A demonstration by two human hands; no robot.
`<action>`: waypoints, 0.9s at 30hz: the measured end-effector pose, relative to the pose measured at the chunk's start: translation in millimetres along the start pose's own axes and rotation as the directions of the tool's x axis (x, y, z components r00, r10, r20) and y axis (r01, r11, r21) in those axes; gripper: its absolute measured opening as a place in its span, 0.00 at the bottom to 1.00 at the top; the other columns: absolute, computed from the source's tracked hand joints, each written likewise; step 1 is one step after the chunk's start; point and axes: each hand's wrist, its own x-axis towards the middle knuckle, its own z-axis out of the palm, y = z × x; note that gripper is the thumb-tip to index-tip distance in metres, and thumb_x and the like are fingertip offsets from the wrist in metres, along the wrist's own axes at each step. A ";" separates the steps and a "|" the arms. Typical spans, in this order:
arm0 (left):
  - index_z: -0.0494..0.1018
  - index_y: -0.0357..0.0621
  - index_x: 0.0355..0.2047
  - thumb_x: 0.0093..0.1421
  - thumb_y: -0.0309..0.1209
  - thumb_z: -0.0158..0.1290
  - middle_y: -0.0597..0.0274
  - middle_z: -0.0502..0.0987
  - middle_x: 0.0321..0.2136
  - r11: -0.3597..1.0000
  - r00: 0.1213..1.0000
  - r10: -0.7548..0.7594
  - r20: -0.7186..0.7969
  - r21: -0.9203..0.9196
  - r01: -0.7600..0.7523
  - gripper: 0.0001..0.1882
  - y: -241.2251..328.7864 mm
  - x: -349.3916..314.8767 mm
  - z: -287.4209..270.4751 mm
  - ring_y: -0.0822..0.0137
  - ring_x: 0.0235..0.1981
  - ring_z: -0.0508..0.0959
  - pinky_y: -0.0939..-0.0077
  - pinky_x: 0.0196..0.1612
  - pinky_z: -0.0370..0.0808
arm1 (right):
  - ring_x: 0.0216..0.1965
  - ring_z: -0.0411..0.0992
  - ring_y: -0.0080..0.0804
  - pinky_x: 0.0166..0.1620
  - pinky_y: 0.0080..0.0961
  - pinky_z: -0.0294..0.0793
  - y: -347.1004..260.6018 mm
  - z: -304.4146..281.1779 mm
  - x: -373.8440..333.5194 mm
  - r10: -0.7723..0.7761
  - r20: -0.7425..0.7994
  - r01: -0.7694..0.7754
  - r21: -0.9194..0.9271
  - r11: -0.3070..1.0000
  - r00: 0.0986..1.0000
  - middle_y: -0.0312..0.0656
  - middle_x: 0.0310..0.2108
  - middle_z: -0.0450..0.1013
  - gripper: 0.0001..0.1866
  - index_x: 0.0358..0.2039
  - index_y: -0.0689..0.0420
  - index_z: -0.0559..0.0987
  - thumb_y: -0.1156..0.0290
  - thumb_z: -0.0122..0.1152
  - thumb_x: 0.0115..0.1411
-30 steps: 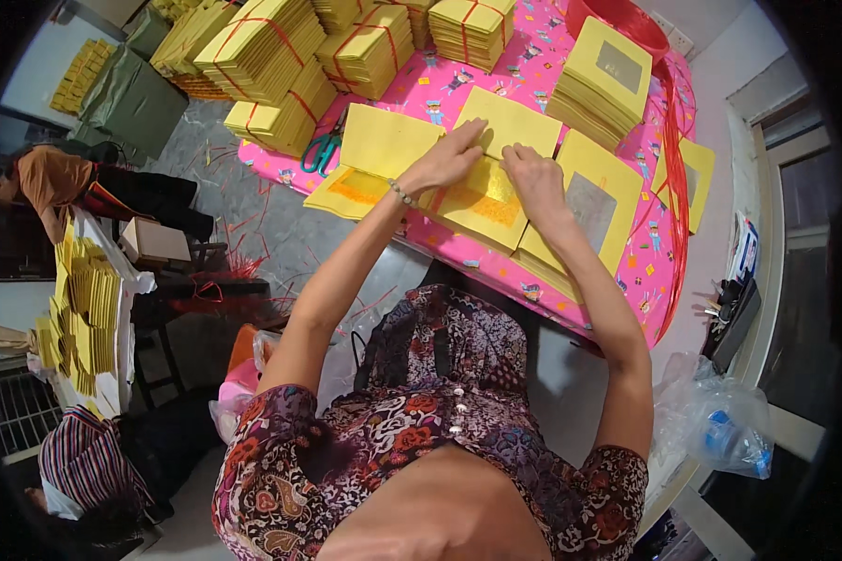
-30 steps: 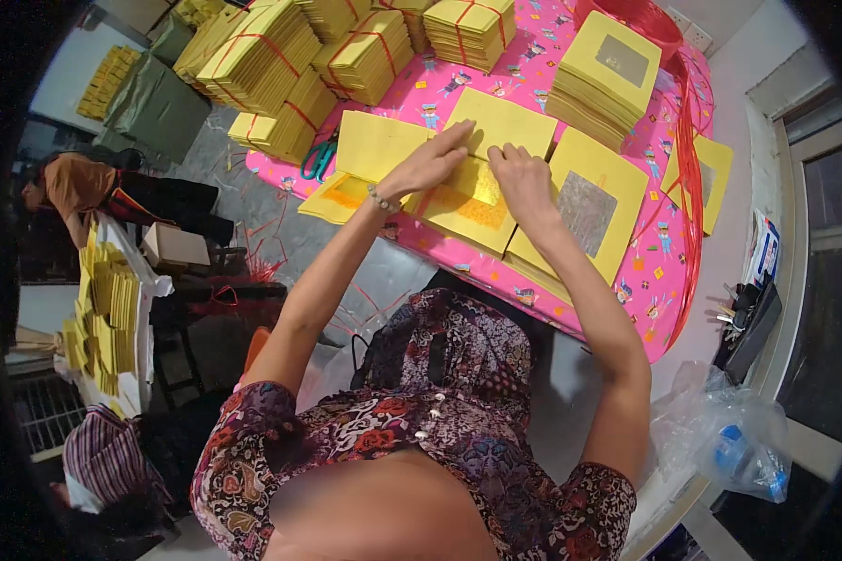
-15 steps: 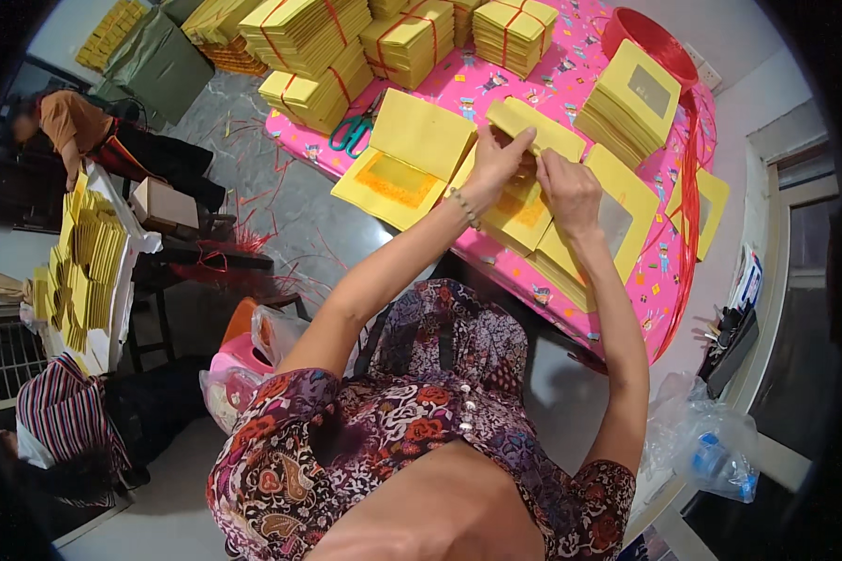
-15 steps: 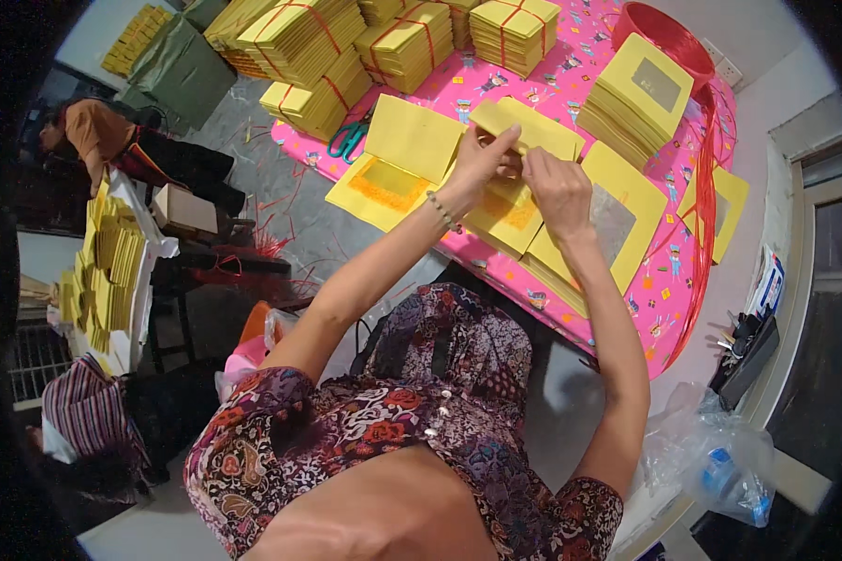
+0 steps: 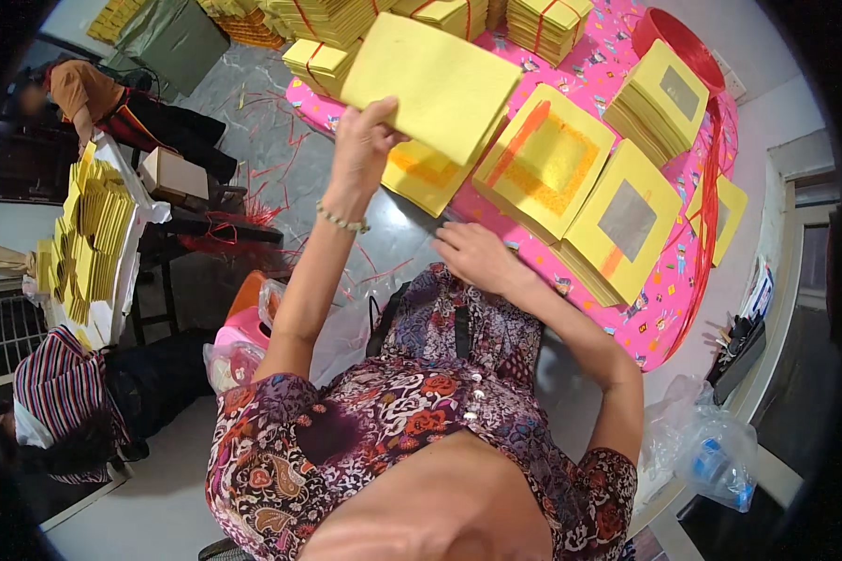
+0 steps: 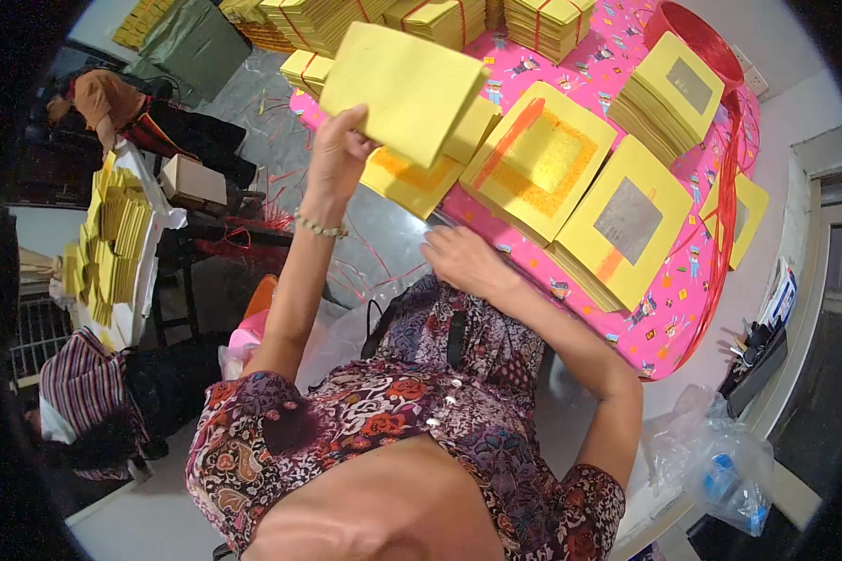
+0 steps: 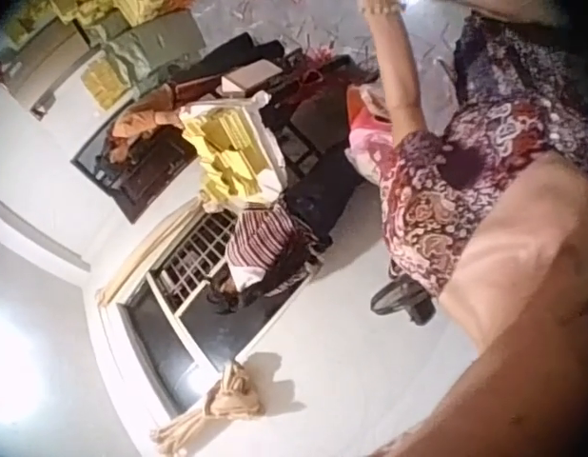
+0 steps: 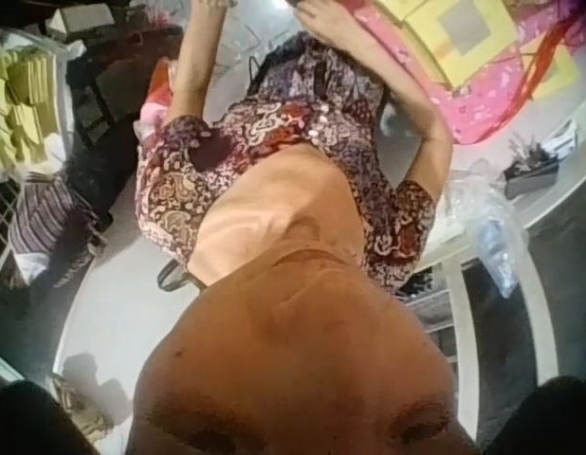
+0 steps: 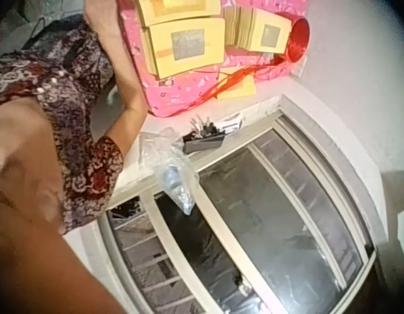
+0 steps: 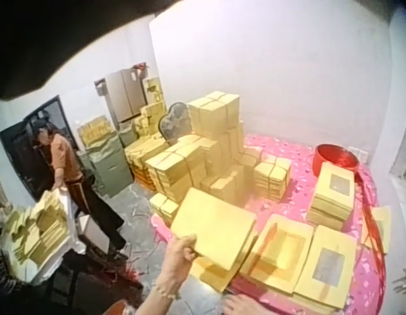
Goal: Folding and stacking traditional yellow ritual paper with gold and silver foil.
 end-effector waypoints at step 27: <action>0.70 0.37 0.50 0.61 0.24 0.55 0.58 0.79 0.42 0.981 0.980 -0.191 -0.056 -0.002 0.192 0.17 -97.6 61.3 -58.4 0.67 0.36 0.81 0.76 0.34 0.78 | 0.46 0.77 0.31 0.43 0.26 0.80 152.4 -68.8 109.2 0.706 0.560 -0.702 0.701 -0.126 0.433 0.43 0.47 0.75 0.20 0.55 0.58 0.71 0.77 0.42 0.63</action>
